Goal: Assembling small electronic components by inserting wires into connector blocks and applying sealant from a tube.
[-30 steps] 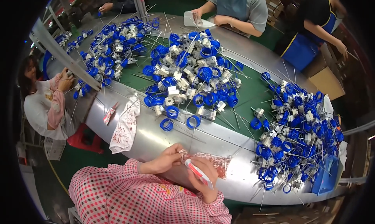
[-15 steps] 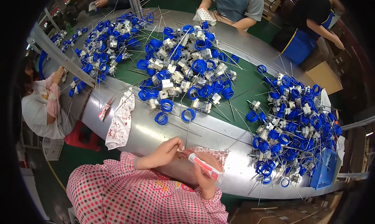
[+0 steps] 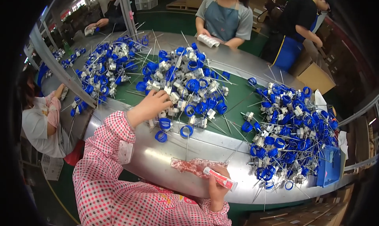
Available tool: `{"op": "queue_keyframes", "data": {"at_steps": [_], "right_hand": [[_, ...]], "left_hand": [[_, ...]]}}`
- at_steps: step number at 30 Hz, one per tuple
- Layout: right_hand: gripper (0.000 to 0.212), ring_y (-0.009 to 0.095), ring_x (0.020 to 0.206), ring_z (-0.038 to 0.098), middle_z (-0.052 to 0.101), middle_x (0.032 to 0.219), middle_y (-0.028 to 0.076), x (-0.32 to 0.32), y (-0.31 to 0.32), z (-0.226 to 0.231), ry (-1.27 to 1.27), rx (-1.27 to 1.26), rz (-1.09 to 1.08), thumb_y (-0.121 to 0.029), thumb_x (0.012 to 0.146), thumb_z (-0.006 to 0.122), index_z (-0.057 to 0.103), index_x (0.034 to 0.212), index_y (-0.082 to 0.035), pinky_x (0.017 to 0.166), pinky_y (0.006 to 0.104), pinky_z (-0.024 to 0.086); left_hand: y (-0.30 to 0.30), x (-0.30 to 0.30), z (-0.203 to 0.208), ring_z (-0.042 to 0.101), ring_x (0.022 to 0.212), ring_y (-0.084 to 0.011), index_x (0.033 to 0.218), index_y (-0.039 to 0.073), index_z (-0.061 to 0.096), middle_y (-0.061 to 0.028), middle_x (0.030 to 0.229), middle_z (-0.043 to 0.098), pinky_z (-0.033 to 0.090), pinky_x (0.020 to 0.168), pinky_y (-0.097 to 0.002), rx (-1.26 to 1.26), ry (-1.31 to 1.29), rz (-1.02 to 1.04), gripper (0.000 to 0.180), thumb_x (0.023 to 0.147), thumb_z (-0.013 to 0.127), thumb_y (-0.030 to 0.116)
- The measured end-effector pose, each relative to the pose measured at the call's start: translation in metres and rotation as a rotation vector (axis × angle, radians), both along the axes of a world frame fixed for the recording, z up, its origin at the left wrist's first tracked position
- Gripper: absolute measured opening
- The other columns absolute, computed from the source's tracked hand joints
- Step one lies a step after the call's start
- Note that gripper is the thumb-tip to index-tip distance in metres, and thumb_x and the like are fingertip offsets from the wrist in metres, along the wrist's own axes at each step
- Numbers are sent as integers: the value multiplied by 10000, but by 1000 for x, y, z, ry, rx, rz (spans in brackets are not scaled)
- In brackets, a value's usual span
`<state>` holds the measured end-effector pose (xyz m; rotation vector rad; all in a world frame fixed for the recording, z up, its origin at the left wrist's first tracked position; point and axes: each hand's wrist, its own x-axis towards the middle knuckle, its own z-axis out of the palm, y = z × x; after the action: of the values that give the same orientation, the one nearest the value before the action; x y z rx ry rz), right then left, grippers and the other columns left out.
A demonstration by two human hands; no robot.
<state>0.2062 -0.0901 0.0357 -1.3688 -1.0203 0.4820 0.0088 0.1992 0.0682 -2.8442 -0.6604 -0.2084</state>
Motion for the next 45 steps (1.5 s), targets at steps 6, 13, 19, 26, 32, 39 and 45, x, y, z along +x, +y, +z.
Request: {"op": "queue_keyframes", "data": {"at_steps": [6, 13, 19, 26, 32, 39, 45], "right_hand": [[167, 181, 873, 522, 573, 898, 86, -4, 0, 9, 65, 44, -78, -56, 734, 558, 562, 894, -7, 797, 287, 393], [179, 176, 852, 526, 569, 881, 92, -3, 8, 14, 63, 60, -67, -57, 734, 536, 542, 901, 6, 782, 286, 402], [177, 174, 835, 532, 570, 886, 99, -7, 11, 11, 98, 67, -155, -83, 750, 528, 535, 900, 10, 774, 289, 417], [216, 228, 827, 552, 563, 911, 137, 11, 19, 32, 296, 366, -206, -210, 808, 524, 472, 940, -48, 668, 309, 463], [274, 248, 871, 532, 509, 1048, 166, 26, 52, 91, 475, 738, -41, -266, 815, 565, 463, 1050, -167, 675, 309, 462], [242, 125, 516, 441, 513, 760, 108, 13, 82, 121, 339, 906, -104, -232, 846, 477, 446, 1038, -87, 408, 224, 365], [239, 101, 430, 325, 509, 667, 92, -7, 72, 112, 44, 860, -152, -228, 842, 432, 484, 1012, -68, 357, 221, 240]], "left_hand": [[2, -5, 18, 456, 942, -257, 969, 105, 501, -90, 938, 489, 353, 780, -388, -29, -89, -66, 321, 663, 547, 18], [-21, -54, 57, 511, 883, -280, 1079, 34, 446, -131, 997, 475, 424, 721, -322, -381, -625, 217, 419, 699, 621, 39], [-12, -83, 42, 493, 952, -177, 1099, 27, 400, -101, 1039, 455, 392, 806, -271, -255, -1267, 237, 382, 754, 561, -14], [-35, -70, 64, 526, 662, -149, 1222, 62, 355, -91, 998, 528, 417, 576, -254, -1132, -1827, -295, 478, 813, 563, 197], [-97, 11, 45, 491, 863, -94, 1132, 52, 431, -23, 979, 492, 422, 743, -203, -1540, -1150, -210, 522, 669, 667, 3], [-149, 73, 31, 499, 823, -65, 1064, 42, 487, 0, 928, 507, 426, 686, -201, -1815, -934, -507, 481, 645, 724, 69], [-155, 73, 30, 537, 843, -113, 1080, -17, 482, -73, 934, 549, 431, 735, -241, -1984, -810, -580, 500, 641, 709, 56]]}}
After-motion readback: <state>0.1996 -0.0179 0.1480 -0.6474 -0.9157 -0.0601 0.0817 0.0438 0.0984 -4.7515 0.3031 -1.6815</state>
